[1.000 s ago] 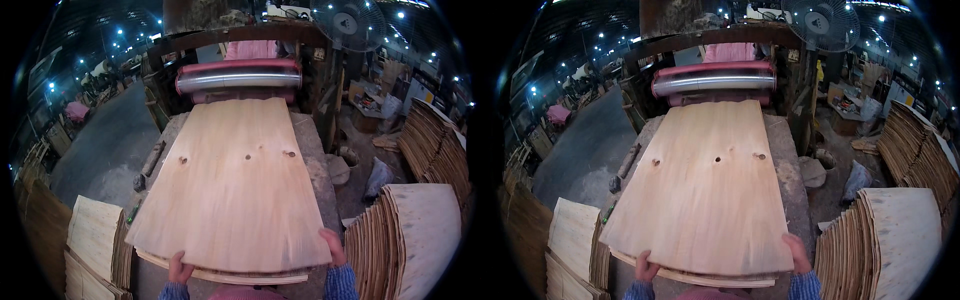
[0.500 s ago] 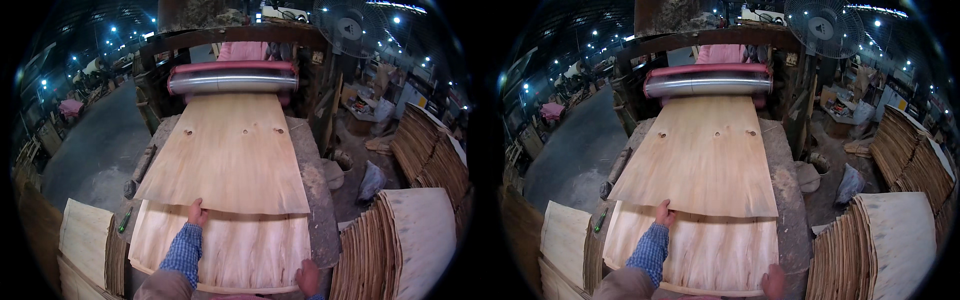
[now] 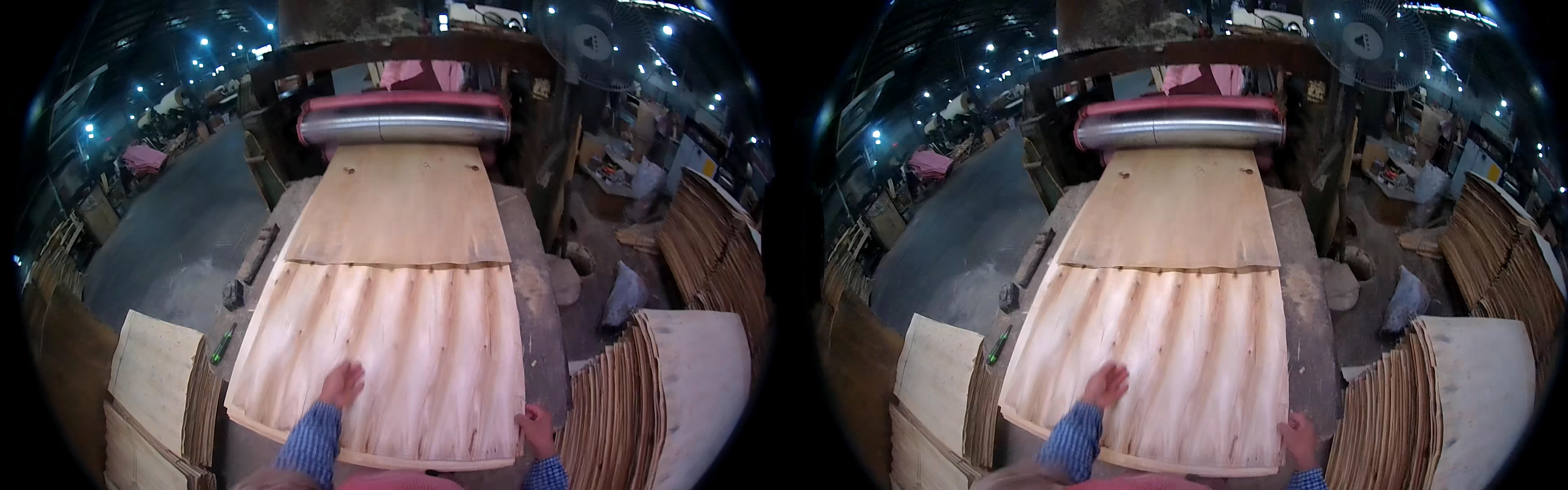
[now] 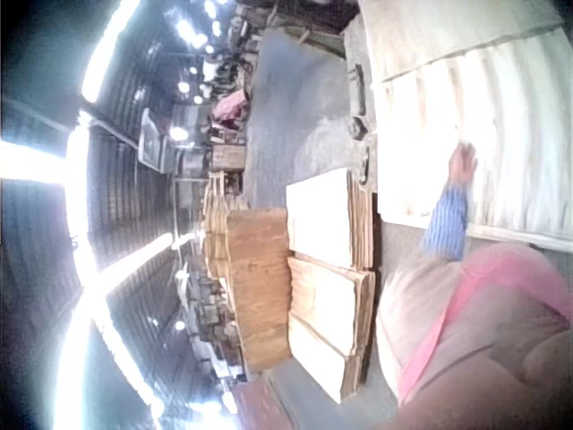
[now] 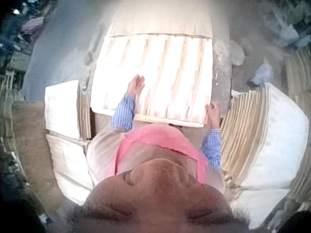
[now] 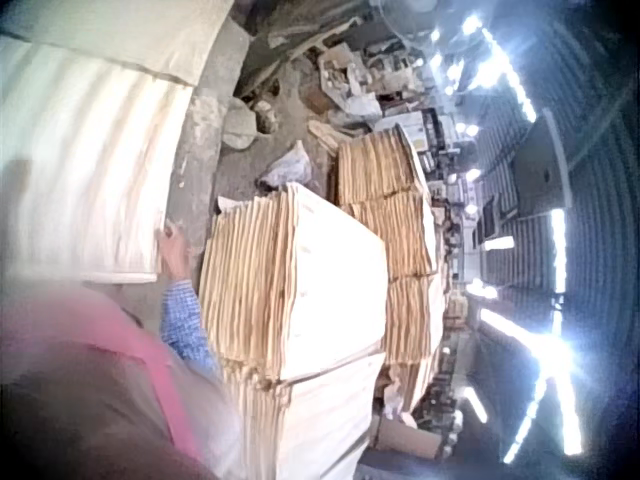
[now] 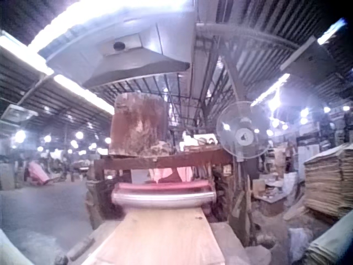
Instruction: The person picks up thin sheets of wood veneer from a stack on the floor and feeds them one by one into an industrial rolling machine.
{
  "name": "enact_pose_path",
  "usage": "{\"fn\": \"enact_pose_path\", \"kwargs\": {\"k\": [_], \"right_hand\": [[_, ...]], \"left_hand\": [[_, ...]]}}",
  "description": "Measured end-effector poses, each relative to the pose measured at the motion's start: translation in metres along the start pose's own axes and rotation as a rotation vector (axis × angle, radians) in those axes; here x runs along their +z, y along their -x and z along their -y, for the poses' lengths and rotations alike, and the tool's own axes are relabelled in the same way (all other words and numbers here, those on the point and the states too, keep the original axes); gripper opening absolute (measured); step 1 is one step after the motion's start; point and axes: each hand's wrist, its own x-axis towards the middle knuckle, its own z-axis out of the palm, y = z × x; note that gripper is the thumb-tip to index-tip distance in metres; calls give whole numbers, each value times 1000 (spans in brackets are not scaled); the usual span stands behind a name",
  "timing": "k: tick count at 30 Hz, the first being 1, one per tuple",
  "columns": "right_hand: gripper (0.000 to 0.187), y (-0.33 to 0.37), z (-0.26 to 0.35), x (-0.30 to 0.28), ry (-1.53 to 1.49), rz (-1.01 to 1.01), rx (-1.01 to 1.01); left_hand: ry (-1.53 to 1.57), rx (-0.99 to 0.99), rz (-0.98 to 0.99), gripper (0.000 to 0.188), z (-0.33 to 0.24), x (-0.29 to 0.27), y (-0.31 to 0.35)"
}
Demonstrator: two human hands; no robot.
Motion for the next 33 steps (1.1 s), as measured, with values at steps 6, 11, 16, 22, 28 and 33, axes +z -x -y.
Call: {"fn": "enact_pose_path", "kwargs": {"k": [6, 11, 16, 22, 28, 33], "right_hand": [[36, 2, 94, 8, -498, 456, 82], [39, 21, 190, -15, -631, 469, 11], [40, 25, 139, -42, -881, 439, 76], [42, -1, 34, -6, -905, 367, 215], [42, 44, 101, -44, -822, 385, 171], [42, 37, 127, -51, -784, 342, 123]], "left_hand": [[7, -242, 280, 60, 84, -136, 101], [255, -389, 492, 71, 102, -152, 178], [650, 383, 226, 67, 16, -41, 210], [62, 231, 67, 40, 9, -82, 169], [189, 162, -56, 34, 62, -119, 195], [134, 101, -65, 38, 36, -99, 195]]}}
